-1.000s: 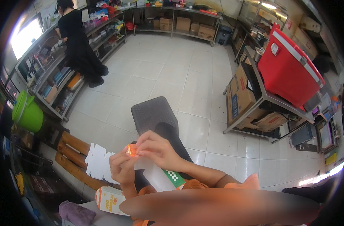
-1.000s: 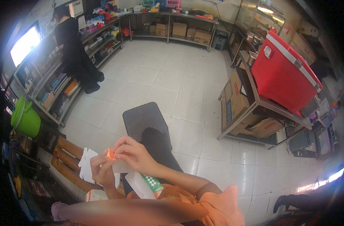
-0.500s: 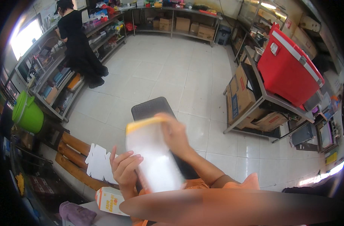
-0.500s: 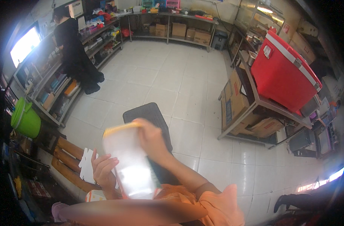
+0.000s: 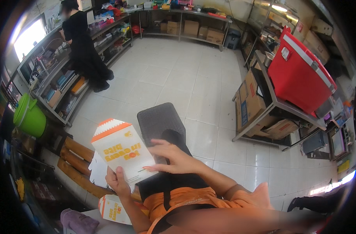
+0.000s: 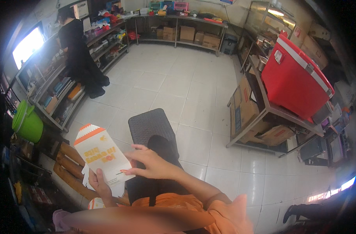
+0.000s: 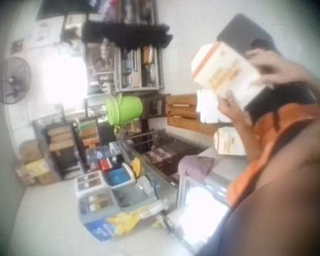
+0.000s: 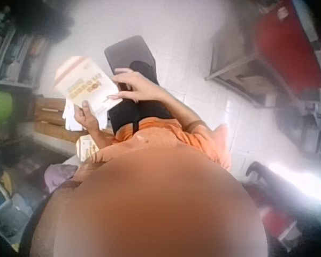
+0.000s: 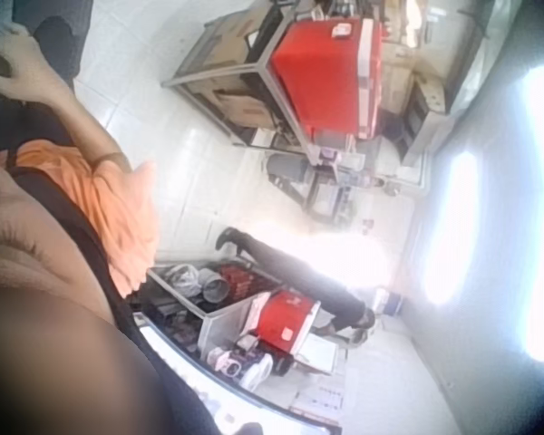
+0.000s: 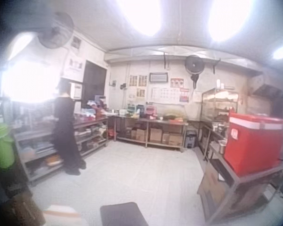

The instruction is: The person folds flat cardboard pieces into small rectangular boxes by hand, aligning edges and creasing flaps. They repeatedly pick up flat pieces, fold them into shape, and place the finished boxes on a nearby surface.

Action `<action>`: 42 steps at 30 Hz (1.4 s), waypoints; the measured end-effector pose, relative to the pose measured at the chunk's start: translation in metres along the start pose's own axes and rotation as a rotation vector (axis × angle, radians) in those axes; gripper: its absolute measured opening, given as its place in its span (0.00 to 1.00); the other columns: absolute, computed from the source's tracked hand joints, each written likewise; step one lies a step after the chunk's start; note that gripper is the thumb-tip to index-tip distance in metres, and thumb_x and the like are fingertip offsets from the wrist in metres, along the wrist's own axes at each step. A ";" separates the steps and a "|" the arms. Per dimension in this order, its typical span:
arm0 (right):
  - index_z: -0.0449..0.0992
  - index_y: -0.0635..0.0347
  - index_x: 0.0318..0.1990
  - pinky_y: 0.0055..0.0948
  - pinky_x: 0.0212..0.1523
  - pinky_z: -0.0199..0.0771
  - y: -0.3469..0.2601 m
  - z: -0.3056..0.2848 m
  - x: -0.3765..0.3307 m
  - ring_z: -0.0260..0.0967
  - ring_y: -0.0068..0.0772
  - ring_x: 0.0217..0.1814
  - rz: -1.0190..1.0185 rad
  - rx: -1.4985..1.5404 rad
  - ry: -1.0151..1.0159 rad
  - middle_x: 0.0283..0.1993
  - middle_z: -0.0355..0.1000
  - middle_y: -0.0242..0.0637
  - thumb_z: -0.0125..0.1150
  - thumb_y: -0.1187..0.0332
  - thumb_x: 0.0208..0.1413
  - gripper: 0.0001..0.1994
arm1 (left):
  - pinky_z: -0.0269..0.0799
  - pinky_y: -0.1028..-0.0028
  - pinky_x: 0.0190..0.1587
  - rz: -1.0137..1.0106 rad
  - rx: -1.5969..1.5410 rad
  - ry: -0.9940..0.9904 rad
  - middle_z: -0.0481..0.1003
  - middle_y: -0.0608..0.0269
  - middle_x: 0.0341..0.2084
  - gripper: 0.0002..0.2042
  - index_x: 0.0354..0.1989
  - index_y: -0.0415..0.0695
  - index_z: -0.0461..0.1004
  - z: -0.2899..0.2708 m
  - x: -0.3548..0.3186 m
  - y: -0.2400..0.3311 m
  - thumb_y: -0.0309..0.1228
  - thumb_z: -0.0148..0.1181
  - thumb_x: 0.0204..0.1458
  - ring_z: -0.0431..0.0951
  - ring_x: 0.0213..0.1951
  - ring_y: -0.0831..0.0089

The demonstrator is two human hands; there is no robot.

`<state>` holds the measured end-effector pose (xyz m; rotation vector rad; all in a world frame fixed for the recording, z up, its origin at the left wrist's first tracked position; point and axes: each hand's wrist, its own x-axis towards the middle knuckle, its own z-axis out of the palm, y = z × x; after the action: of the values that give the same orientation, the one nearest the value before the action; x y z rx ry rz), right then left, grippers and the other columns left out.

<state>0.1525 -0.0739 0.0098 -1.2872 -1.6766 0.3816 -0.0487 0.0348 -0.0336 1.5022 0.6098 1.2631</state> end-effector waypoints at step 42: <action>0.55 0.63 0.69 0.34 0.62 0.62 0.041 0.281 -0.040 0.64 0.41 0.63 0.156 0.608 -0.813 0.61 0.66 0.52 0.65 0.74 0.53 0.36 | 0.78 0.70 0.28 -0.989 0.758 0.397 0.79 0.55 0.33 0.20 0.45 0.32 0.74 -0.217 -0.187 -0.057 0.18 0.71 0.40 0.80 0.30 0.69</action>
<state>-0.0545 -0.0122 -0.1788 -0.8287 -1.8630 1.5365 -0.2951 -0.0243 -0.1791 1.1843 1.9626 0.5239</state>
